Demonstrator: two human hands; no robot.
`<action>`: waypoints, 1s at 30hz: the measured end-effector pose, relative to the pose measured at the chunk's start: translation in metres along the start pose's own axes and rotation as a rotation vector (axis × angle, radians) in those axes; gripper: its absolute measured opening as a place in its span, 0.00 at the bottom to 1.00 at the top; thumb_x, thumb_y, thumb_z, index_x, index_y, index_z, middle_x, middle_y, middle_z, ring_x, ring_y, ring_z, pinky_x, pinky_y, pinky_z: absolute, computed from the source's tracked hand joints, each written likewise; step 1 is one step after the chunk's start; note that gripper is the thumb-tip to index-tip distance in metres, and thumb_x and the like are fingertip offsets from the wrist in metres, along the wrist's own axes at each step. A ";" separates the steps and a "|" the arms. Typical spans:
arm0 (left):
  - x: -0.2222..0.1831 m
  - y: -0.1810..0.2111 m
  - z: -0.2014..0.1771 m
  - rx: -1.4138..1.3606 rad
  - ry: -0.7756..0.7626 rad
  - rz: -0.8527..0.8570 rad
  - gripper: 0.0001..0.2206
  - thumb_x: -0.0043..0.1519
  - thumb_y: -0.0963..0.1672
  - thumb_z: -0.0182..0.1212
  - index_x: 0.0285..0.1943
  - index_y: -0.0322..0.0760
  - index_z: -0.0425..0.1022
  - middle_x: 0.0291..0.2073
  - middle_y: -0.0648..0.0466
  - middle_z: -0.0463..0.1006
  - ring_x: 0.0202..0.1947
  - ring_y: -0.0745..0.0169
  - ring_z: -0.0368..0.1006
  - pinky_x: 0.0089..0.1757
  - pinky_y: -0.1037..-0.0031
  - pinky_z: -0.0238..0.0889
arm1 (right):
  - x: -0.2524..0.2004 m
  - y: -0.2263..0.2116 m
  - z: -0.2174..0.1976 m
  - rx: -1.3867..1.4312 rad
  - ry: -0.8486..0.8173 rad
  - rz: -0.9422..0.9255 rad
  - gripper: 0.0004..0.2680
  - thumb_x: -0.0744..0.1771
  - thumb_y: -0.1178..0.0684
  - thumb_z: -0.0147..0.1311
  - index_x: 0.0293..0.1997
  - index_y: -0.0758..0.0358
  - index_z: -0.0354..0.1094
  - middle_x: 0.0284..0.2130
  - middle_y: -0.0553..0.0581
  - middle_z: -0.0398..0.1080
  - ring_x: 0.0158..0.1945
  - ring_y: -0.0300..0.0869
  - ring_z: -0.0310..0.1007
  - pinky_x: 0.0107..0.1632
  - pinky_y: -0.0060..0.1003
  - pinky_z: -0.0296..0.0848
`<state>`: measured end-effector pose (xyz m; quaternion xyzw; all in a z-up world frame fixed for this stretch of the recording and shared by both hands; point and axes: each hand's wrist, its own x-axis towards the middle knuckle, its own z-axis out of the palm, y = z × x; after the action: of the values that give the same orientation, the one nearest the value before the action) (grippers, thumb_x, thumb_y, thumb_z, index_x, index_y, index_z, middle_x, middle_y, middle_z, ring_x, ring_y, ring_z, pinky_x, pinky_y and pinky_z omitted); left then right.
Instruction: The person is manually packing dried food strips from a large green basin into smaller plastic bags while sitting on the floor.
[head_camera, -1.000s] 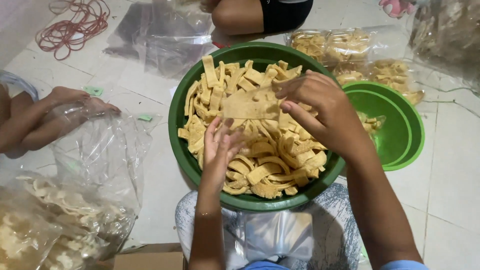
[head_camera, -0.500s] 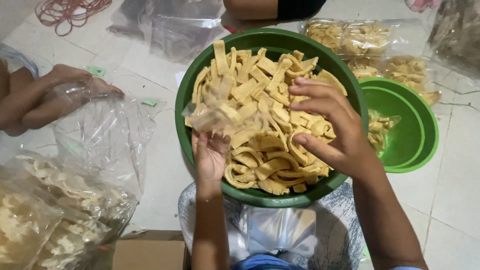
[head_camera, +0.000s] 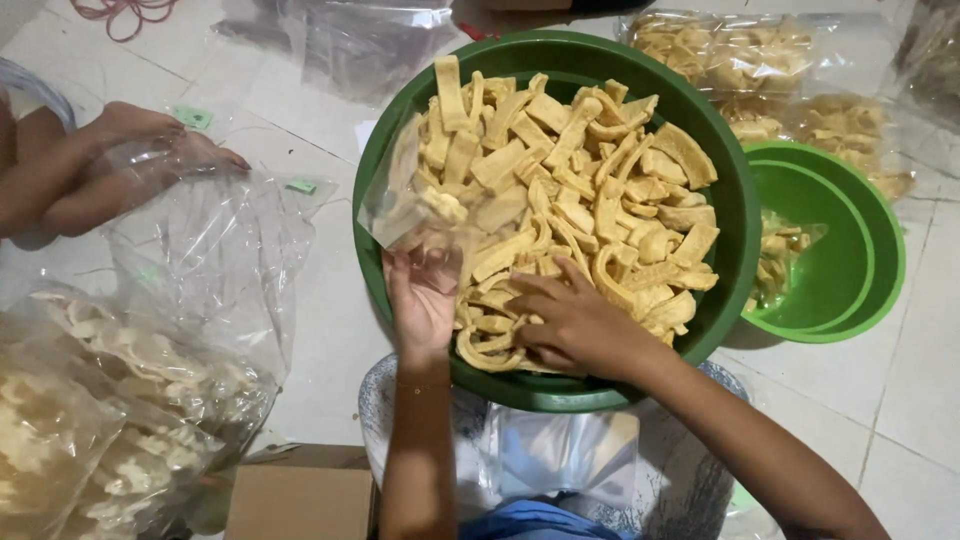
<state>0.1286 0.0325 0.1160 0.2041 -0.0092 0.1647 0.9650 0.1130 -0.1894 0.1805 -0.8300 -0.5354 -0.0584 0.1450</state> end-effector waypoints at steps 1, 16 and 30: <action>-0.002 0.004 0.014 -0.012 -0.022 0.000 0.04 0.71 0.47 0.53 0.46 0.52 0.74 0.39 0.61 0.82 0.42 0.66 0.79 0.58 0.50 0.69 | 0.001 0.007 -0.005 0.009 -0.046 0.062 0.03 0.65 0.48 0.56 0.38 0.47 0.72 0.51 0.54 0.71 0.70 0.52 0.59 0.67 0.68 0.47; -0.001 0.008 0.036 0.027 -0.113 -0.034 0.13 0.70 0.45 0.54 0.63 0.47 0.66 0.50 0.59 0.82 0.43 0.64 0.82 0.57 0.51 0.72 | -0.037 0.125 -0.029 0.168 0.240 0.506 0.11 0.68 0.60 0.53 0.58 0.55 0.67 0.58 0.59 0.68 0.67 0.58 0.64 0.64 0.58 0.63; 0.003 0.005 0.015 0.057 -0.131 -0.095 0.17 0.69 0.44 0.54 0.68 0.45 0.63 0.53 0.55 0.80 0.42 0.64 0.82 0.58 0.49 0.70 | -0.024 0.024 0.002 -0.102 0.048 0.439 0.09 0.61 0.41 0.65 0.37 0.45 0.71 0.40 0.44 0.75 0.65 0.44 0.63 0.70 0.70 0.29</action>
<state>0.1304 0.0314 0.1321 0.2421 -0.0581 0.1052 0.9628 0.1247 -0.2187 0.1679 -0.9312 -0.3348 -0.0721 0.1248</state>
